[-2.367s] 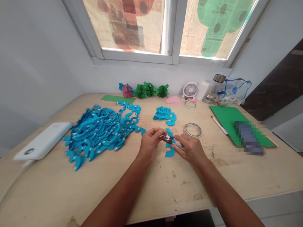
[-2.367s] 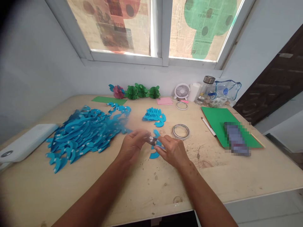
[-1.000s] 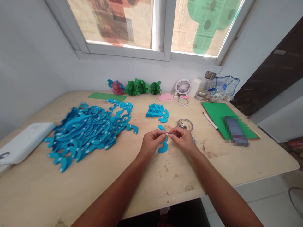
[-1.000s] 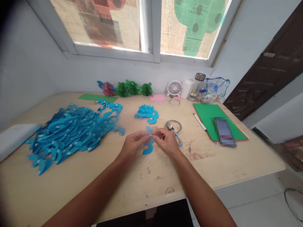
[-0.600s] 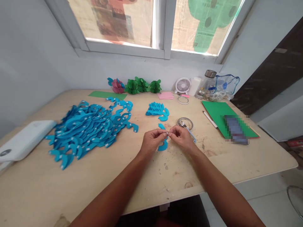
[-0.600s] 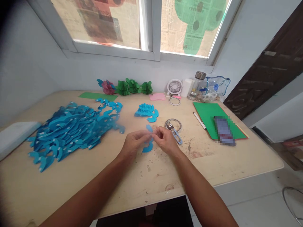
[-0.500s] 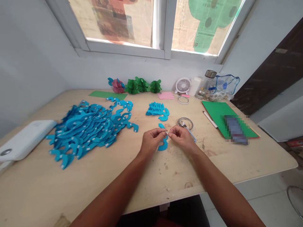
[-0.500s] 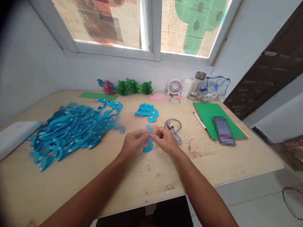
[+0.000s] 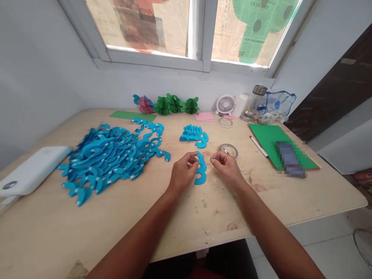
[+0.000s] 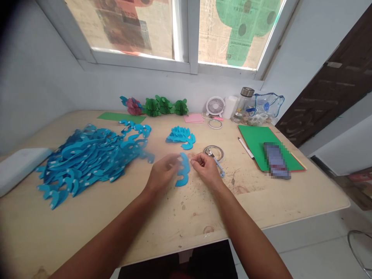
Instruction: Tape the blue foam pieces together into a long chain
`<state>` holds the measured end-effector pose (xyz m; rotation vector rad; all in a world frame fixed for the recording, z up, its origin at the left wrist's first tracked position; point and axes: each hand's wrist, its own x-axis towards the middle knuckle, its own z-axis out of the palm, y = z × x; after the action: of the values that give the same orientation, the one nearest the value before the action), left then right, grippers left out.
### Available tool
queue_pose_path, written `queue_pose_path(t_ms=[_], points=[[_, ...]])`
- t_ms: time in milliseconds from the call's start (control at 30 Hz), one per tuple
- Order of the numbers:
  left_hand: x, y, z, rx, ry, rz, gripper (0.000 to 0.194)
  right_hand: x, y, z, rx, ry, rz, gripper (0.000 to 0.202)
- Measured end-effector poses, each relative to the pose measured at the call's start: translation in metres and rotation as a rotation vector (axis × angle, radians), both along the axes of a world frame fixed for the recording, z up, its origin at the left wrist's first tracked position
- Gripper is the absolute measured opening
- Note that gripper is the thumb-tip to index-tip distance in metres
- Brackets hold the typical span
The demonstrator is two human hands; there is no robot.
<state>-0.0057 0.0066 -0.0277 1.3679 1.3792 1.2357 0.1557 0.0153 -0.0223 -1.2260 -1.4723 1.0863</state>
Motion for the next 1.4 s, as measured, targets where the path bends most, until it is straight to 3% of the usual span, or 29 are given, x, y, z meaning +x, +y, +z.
queue_pose_path(t_ms=[133,300,467,833,1400], points=[[0.000,-0.003,-0.002,0.139,0.524,-0.072,0.044,-0.001,0.002,-0.007,0.047,-0.111,-0.004,0.017],[0.007,-0.007,0.000,0.177,0.749,-0.133,0.057,-0.004,0.000,-0.013,0.102,-0.298,0.005,0.030],[0.009,-0.007,0.000,0.153,0.749,-0.160,0.057,-0.006,-0.002,-0.017,0.132,-0.419,0.014,0.042],[0.011,-0.008,-0.001,0.147,0.677,-0.144,0.057,-0.007,-0.001,-0.019,0.110,-0.423,0.045,0.052],[0.013,-0.008,-0.002,0.155,0.555,-0.118,0.055,-0.014,-0.003,-0.021,0.149,-0.421,-0.049,0.050]])
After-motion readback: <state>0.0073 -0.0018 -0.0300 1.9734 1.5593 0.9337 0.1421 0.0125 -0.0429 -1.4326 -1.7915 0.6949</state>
